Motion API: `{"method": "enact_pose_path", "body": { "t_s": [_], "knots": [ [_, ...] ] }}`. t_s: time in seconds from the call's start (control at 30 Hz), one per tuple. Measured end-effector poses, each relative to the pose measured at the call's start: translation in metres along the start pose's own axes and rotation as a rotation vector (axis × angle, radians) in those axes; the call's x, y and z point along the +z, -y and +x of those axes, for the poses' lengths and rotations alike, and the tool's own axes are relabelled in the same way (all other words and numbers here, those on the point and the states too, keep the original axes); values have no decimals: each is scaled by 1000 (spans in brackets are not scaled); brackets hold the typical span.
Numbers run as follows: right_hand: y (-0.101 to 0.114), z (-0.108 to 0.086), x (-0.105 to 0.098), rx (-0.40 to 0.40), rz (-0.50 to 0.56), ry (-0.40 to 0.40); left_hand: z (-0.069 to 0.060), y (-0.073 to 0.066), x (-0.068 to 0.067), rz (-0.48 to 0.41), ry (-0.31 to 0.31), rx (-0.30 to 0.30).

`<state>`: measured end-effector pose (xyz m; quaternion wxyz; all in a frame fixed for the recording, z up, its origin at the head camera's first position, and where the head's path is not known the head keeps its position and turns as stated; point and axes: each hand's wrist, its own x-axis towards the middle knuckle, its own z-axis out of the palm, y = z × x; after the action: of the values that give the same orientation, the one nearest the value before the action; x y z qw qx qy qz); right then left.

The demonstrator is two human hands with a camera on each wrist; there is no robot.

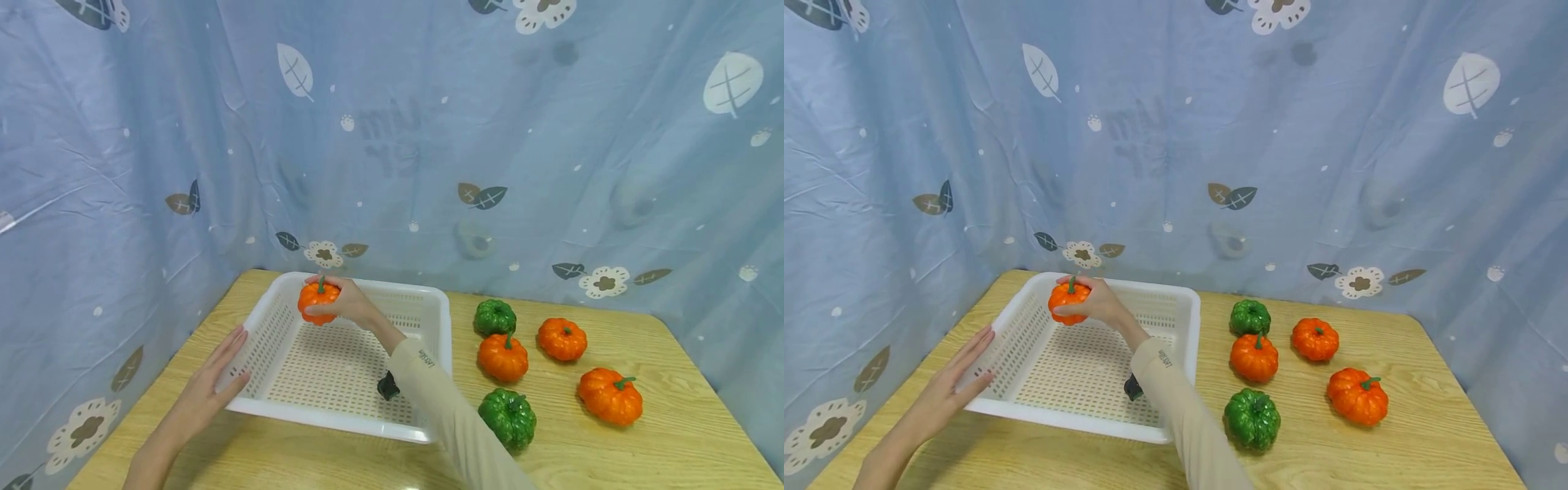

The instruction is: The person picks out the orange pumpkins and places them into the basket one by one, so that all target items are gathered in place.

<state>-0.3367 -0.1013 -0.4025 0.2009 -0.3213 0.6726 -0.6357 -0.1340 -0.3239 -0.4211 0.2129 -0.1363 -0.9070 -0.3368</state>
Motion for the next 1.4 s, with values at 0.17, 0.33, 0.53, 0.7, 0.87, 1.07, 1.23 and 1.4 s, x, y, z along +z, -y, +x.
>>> {"method": "enact_pose_path", "body": {
  "t_s": [0.17,0.33,0.53,0.7,0.87,1.07,1.23,1.4],
  "knots": [
    [-11,-2,6,34,-116,-22,-2,1,0,-3,-3,4],
    [-21,-3,11,19,-137,-26,-1,3,0,-2,-6,14],
    [-28,-6,17,20,-292,-69,-1,2,-1,-4,-5,28],
    [-36,-7,19,28,-363,-72,0,1,0,-16,-3,28],
    [-41,-10,22,47,-345,-64,0,-1,-2,-28,11,4],
    [-43,-14,22,81,-242,-29,-1,-2,-2,-8,10,-24],
    [-42,-14,21,102,-255,-36,0,-1,0,1,1,-7],
    [-40,-12,19,120,-243,-17,0,-1,-1,9,-6,12]
  ]
}}
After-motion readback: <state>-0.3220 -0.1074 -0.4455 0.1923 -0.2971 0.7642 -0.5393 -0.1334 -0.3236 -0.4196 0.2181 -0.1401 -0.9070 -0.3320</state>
